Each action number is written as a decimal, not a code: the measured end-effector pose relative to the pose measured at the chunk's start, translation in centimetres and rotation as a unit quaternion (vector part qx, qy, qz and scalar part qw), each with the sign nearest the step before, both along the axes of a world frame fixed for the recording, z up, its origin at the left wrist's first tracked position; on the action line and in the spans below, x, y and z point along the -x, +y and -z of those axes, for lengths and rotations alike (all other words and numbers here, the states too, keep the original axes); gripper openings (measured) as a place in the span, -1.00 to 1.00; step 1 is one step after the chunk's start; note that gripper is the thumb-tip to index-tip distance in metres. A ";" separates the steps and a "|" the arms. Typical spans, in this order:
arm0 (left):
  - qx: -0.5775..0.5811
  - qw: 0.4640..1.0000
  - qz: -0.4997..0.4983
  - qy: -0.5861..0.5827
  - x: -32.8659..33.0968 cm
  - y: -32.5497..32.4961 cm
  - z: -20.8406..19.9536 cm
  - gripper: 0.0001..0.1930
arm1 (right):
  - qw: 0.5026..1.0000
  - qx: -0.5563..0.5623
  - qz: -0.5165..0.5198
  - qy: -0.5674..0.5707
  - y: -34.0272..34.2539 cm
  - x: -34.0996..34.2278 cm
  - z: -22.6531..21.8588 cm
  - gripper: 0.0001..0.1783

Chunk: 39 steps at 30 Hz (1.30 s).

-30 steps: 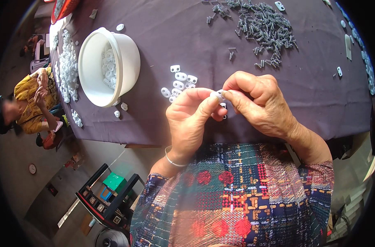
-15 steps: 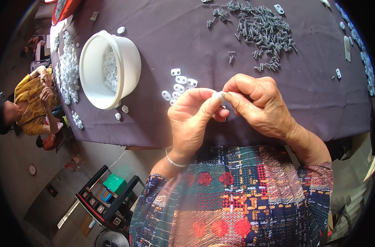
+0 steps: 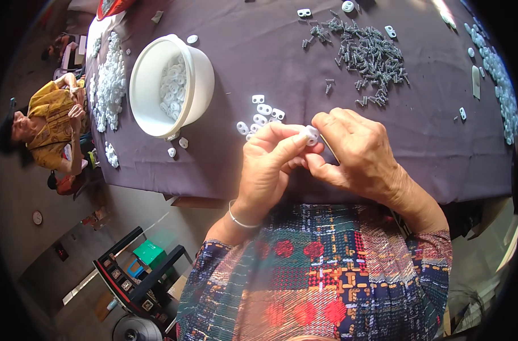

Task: The person assembles plastic cord locks by inserting springs into plastic pieces by hand and with a small wooden stick, then drops the assembled pieces into a plastic bucket.

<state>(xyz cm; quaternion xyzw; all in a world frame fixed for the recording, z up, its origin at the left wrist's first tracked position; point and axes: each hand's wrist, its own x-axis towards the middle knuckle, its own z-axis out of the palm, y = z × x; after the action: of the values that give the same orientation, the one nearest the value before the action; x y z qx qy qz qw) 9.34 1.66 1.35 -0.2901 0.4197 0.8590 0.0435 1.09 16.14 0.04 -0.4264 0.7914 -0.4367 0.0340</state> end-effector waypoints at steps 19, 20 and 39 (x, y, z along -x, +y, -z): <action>0.122 0.987 0.104 -0.025 -0.3 0.1 0.3 -0.85 | 0.997 -0.049 -0.046 0.022 0.8 0.1 0.5 -0.78; 0.121 0.987 0.103 -0.027 -0.4 0.1 0.4 -0.85 | 0.997 -0.052 -0.056 0.020 0.8 0.1 0.5 -0.77; 0.198 0.978 0.058 0.025 -0.9 0.8 0.6 -0.92 | 0.996 -0.026 -0.076 0.026 0.5 -0.4 1.0 -0.85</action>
<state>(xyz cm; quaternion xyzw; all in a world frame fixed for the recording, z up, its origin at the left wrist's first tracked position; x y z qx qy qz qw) 10.21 2.44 0.71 -0.2468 0.5987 0.7616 0.0241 1.52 16.66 -0.96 -0.4953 0.7684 -0.4011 0.0579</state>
